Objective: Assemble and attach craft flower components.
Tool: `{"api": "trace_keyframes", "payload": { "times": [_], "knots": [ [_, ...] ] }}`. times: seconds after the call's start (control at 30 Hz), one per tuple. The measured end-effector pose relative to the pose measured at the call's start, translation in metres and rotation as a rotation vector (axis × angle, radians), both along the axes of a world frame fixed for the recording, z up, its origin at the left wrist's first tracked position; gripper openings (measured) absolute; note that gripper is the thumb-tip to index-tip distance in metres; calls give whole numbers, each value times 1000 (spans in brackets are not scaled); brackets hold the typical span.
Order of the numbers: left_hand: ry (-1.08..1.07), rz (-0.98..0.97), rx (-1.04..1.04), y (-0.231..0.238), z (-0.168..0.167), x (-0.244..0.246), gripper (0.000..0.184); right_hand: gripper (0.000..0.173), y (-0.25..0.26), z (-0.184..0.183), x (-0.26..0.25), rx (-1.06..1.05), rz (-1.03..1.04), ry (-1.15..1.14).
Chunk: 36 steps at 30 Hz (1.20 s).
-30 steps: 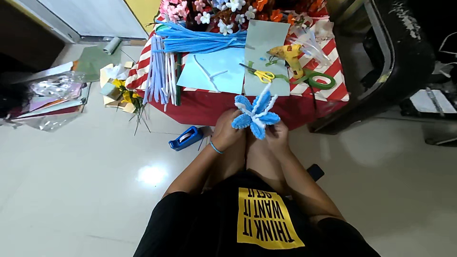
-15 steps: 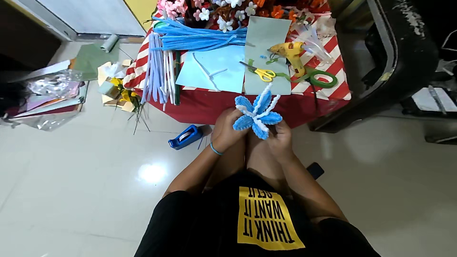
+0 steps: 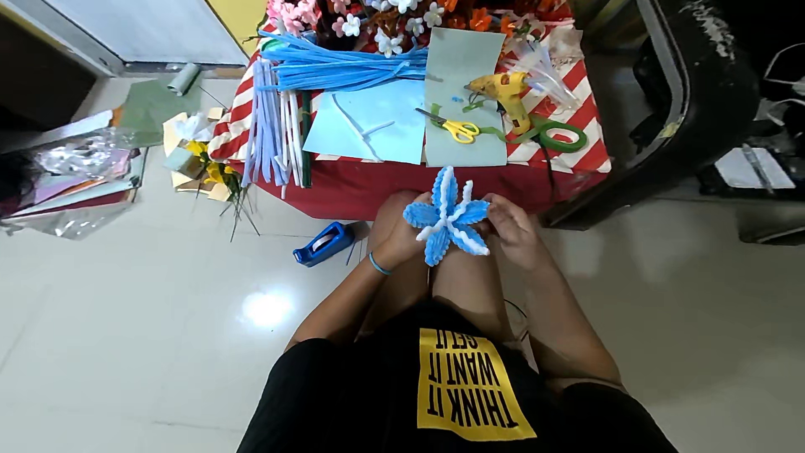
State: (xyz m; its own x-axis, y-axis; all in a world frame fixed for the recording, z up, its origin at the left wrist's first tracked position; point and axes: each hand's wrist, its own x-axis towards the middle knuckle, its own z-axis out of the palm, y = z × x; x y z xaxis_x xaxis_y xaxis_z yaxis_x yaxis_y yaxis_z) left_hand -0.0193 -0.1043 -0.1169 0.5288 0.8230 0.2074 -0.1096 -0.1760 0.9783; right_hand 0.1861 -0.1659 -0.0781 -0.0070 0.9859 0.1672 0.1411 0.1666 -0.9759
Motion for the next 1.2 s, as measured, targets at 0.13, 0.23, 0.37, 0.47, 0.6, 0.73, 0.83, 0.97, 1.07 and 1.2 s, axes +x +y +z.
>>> {"api": "trace_keyframes", "payload": {
  "times": [0.13,0.23,0.37,0.47,0.6,0.73,0.83,0.97,1.07,1.2],
  "knots": [
    [-12,-55,92,6,-8,0,29,30,10,0,-4,-12,60,48],
    [14,-66,144,10,-11,-2,30,35,13,6,-9,-116,76,141],
    [24,-59,101,8,-4,-4,27,38,15,12,-7,-192,76,171],
    [-2,-46,51,4,2,-4,22,38,16,11,-2,-203,120,204],
    [-31,-47,-7,3,6,0,21,34,18,7,1,-138,159,210],
    [-35,-33,-2,5,5,2,18,35,20,4,0,-95,181,256],
    [24,-15,23,6,5,-1,13,34,23,3,-4,-55,171,271],
    [108,-5,60,7,2,-7,11,30,24,0,-11,-21,102,247],
    [129,-1,83,4,4,-8,14,29,24,-6,-15,-11,102,338],
    [163,10,84,3,9,-9,13,31,24,-11,-17,-17,104,402]
  ]
}}
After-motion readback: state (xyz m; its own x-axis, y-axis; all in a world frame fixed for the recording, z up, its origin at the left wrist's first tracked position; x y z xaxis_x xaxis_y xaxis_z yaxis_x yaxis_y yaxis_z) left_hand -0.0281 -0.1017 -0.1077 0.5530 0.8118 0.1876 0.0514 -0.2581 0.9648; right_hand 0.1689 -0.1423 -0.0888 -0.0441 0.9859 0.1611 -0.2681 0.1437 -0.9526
